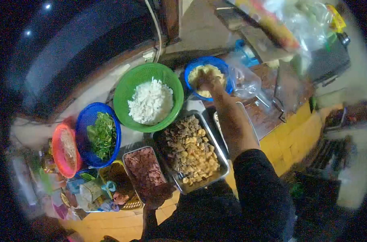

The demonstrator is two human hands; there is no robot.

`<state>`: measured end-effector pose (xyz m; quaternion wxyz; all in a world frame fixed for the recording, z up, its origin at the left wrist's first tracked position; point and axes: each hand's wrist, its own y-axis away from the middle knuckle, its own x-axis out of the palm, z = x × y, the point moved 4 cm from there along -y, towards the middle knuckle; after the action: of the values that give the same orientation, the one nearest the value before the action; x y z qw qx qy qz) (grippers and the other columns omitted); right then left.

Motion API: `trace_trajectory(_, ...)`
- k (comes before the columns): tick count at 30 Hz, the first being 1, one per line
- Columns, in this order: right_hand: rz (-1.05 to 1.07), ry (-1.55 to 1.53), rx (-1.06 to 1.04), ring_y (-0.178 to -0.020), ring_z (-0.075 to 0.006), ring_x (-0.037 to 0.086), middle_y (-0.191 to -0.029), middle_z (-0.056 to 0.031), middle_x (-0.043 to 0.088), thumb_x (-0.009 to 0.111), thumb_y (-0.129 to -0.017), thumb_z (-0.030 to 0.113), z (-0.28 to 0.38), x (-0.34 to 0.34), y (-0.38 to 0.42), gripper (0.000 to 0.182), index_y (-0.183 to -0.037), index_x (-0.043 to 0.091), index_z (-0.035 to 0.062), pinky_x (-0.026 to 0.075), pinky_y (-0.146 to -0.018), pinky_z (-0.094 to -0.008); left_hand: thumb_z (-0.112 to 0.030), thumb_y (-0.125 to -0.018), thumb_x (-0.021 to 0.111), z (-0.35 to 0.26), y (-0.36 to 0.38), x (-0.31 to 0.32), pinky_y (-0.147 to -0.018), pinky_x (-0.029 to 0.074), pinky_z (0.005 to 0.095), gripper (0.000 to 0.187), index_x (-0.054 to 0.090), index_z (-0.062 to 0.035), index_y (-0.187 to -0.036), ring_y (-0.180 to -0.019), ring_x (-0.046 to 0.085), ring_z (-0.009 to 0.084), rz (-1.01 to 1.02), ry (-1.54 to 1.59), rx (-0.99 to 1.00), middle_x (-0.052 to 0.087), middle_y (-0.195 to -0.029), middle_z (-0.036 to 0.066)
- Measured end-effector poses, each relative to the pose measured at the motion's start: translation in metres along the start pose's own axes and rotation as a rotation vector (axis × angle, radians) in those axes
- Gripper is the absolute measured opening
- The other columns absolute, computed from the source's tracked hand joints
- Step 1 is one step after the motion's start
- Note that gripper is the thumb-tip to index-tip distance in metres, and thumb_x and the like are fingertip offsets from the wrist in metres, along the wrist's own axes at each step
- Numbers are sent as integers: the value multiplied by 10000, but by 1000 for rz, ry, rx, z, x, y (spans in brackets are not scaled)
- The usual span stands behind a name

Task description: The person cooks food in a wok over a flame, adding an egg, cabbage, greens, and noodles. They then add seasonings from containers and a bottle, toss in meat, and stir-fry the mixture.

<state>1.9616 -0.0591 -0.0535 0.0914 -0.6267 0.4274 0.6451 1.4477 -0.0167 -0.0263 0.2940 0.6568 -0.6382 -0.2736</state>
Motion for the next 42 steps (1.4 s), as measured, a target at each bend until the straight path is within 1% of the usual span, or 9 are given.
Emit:
trace_trajectory(7,-507,-249,-77,-762,-338,604,-887,-203,601,586,-742,254,-18,-8,4,293,-962,599,62,477,-586,-426,-212,-854,567,-25,-10,4,-528,388,227,248,606,-82,-1062,-602,471,48,-251,-121,324,571,-735,-24)
trace_trajectory(10,-467,-103,-88,-751,-347,601,-901,-208,600,621,-715,271,-19,-52,28,331,-971,600,63,475,-607,-439,-189,-865,542,-62,-7,6,-554,421,275,256,587,-86,-1095,-678,541,91,-525,-550,1019,596,-764,14)
trace_trajectory(14,-445,-177,-96,-807,-337,586,-907,-178,605,687,-642,247,-28,-68,28,380,-970,599,77,470,-721,-412,-152,-861,511,-26,-34,4,-750,466,273,279,548,-90,-1131,-847,602,163,-162,119,201,611,-984,63)
trace_trajectory(16,-534,-164,-166,-827,-334,582,-918,-164,607,691,-634,238,-32,-79,41,373,-963,604,86,468,-739,-401,-152,-863,507,-25,-39,-6,-768,462,275,279,545,-94,-1133,-879,593,164,-116,415,233,606,-993,64)
trace_trajectory(22,-584,-264,-270,-843,-328,578,-873,-143,615,681,-620,187,-49,-137,75,274,-871,632,90,463,-759,-382,-146,-854,518,-27,-38,-23,-852,427,283,312,521,-108,-1164,-1014,529,152,-315,-817,471,548,-1113,63)
trace_trajectory(24,-428,-329,-247,-843,-327,581,-851,-154,619,674,-616,145,-49,-153,85,248,-848,642,63,472,-750,-353,-151,-856,524,22,-66,-28,-806,448,291,299,530,-96,-1150,-943,558,162,-139,752,418,578,-1042,82)
trace_trajectory(28,-520,-485,-166,-842,-314,597,-882,-157,627,677,-614,121,-55,-167,110,295,-896,640,42,478,-741,-349,-176,-870,522,-86,-21,-38,-774,462,301,291,536,-55,-1135,-889,578,178,-262,0,-16,601,-975,104)
trace_trajectory(37,-594,-403,-209,-831,-253,615,-887,-178,629,684,-629,90,-55,-198,139,330,-933,616,-18,472,-747,-327,-268,-879,516,-76,-26,-22,-821,440,311,340,566,-6,-1090,-929,580,191,-359,314,713,614,-996,111)
trace_trajectory(42,-867,-713,-304,-758,-156,601,-814,-135,638,671,-632,44,-55,-197,142,299,-918,615,-23,474,-687,-282,-286,-855,557,-91,-21,-23,-857,426,322,379,562,5,-1097,-981,563,220,-294,82,265,612,-1011,114)
